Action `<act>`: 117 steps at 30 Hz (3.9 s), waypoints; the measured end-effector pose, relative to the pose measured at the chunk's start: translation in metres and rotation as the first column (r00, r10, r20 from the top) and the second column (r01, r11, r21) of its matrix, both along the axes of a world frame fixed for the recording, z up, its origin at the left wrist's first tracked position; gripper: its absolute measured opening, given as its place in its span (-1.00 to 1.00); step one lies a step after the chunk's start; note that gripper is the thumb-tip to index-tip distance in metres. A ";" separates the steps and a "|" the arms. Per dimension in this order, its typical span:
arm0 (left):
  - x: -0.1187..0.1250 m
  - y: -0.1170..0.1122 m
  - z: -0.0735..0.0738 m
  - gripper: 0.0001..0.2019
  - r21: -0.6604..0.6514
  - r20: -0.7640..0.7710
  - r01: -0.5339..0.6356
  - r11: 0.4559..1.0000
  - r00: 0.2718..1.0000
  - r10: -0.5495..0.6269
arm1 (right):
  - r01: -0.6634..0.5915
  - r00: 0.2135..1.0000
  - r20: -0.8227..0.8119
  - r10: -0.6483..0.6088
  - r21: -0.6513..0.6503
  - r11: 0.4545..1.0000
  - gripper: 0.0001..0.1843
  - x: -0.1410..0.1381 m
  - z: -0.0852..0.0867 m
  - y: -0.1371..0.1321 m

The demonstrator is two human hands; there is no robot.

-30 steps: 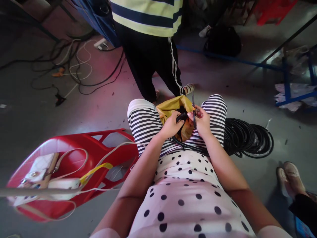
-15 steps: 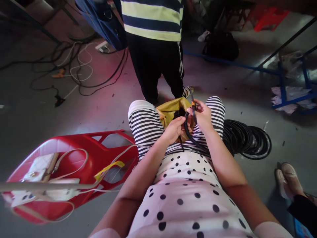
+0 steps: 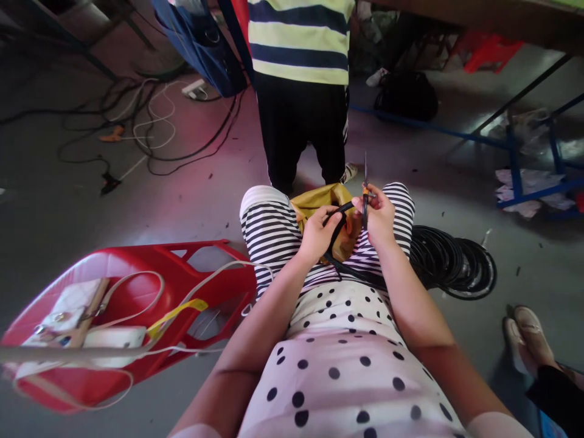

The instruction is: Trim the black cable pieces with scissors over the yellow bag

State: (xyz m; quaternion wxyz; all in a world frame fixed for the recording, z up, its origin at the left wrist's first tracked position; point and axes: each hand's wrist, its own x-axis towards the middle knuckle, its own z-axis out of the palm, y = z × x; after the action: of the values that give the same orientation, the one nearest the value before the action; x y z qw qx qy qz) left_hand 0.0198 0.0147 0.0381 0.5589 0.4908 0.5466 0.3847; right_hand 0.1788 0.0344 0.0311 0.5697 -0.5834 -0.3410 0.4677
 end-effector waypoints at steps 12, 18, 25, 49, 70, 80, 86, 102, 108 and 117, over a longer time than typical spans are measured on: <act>-0.006 0.007 -0.024 -0.74 0.114 -0.234 -0.026 0.993 0.971 0.053 | 0.055 0.998 -0.006 -0.055 -0.054 0.997 -0.24 -0.015 -0.009 -0.011; -0.005 0.004 -0.042 -0.77 0.106 -0.316 -0.010 0.994 0.948 0.043 | 0.053 0.998 -0.014 -0.055 -0.105 0.993 -0.25 -0.017 -0.029 -0.010; -0.006 0.002 -0.055 -0.81 0.081 -0.387 -0.158 0.984 0.905 0.177 | -0.113 0.987 -0.146 0.067 -0.334 0.936 -0.07 -0.018 -0.063 -0.018; -0.017 0.006 -0.047 -0.74 0.206 -0.433 -0.013 0.978 0.896 0.103 | -0.359 0.932 -0.155 0.329 -0.245 0.901 -0.22 -0.020 -0.063 -0.054; -0.016 0.005 -0.054 -0.77 0.320 -0.459 0.012 0.947 0.877 0.144 | -0.368 0.928 -0.156 0.339 -0.238 0.899 -0.26 -0.018 -0.057 -0.053; -0.015 0.004 -0.052 -0.75 0.312 -0.495 0.038 0.949 0.860 0.128 | -0.395 0.918 -0.149 0.368 -0.235 0.888 -0.23 -0.017 -0.061 -0.052; -0.019 0.006 -0.051 -0.69 0.242 -0.527 0.127 0.962 0.850 0.021 | -0.416 0.909 -0.140 0.393 -0.238 0.878 -0.23 -0.015 -0.062 -0.049; -0.033 0.014 -0.054 -0.63 0.179 -0.558 0.332 0.926 0.809 -0.182 | -0.475 0.876 -0.027 0.482 -0.225 0.851 -0.21 -0.015 -0.070 -0.042; -0.039 0.019 -0.063 -0.64 0.225 -0.481 0.265 0.938 0.867 -0.130 | -0.491 0.866 -0.045 0.498 -0.267 0.829 -0.15 -0.015 -0.080 -0.042; -0.038 0.019 -0.062 -0.62 0.203 -0.501 0.291 0.935 0.851 -0.156 | -0.459 0.884 -0.043 0.466 -0.276 0.845 -0.18 -0.014 -0.079 -0.041</act>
State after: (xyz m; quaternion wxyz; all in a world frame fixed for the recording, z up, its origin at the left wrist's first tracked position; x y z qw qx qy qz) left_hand -0.0185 0.0341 -0.0239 0.3755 0.7027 0.5480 0.2549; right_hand 0.1649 -0.0067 -0.0479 0.3483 -0.5641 -0.4096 0.6267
